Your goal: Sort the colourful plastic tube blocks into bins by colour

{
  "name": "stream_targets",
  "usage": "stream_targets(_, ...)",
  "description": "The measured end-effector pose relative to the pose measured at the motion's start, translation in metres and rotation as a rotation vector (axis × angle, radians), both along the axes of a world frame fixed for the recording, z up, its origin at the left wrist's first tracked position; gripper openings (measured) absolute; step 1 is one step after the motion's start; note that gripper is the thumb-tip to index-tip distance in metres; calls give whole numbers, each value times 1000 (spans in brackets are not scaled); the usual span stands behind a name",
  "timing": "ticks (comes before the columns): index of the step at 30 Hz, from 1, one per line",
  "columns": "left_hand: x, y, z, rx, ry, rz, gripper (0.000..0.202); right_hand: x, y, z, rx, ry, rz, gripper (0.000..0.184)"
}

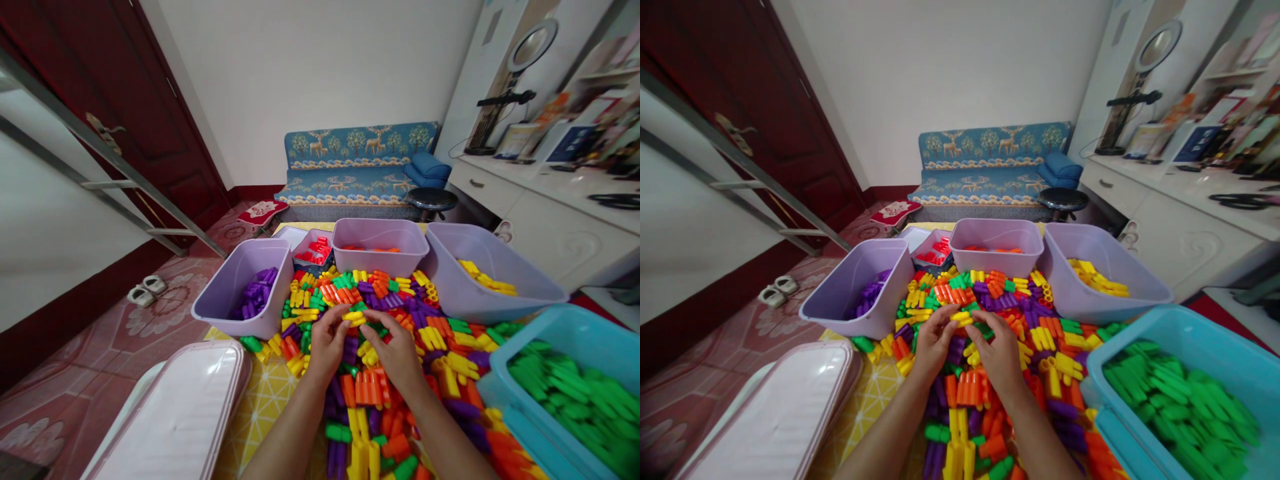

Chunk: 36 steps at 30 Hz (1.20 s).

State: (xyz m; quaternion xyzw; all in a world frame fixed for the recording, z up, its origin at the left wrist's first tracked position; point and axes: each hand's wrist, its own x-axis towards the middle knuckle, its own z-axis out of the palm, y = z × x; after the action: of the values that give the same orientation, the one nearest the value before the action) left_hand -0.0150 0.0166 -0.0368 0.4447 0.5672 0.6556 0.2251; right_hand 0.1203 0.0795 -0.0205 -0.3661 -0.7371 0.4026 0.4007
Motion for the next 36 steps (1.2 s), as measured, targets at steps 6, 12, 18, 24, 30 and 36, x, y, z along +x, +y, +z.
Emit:
stream_targets(6, 2, 1, -4, -23, -13, -52, 31, -1, -2, 2, 5, -28, 24, 28)
stream_targets(12, 1, -1, 12, 37, 379, 144, 16, 0, -2, 2, -139, 75, 4, 27)
stream_targets(18, -20, 14, 28, -28, 770, 201, 40, -1, -1, -4, -206, 103, 10, 28)
stream_targets(24, -36, 26, 26, -190, 879, 73, 43, -1, -1, -6, -199, 88, 9, 31)
stream_targets(30, -37, 17, 27, -106, 658, 181, 25, 2, -3, -5, -202, 114, -16, 35)
stream_targets(36, -36, 10, 26, -255, 742, 104, 55, 3, -4, -6, -290, 171, -7, 40)
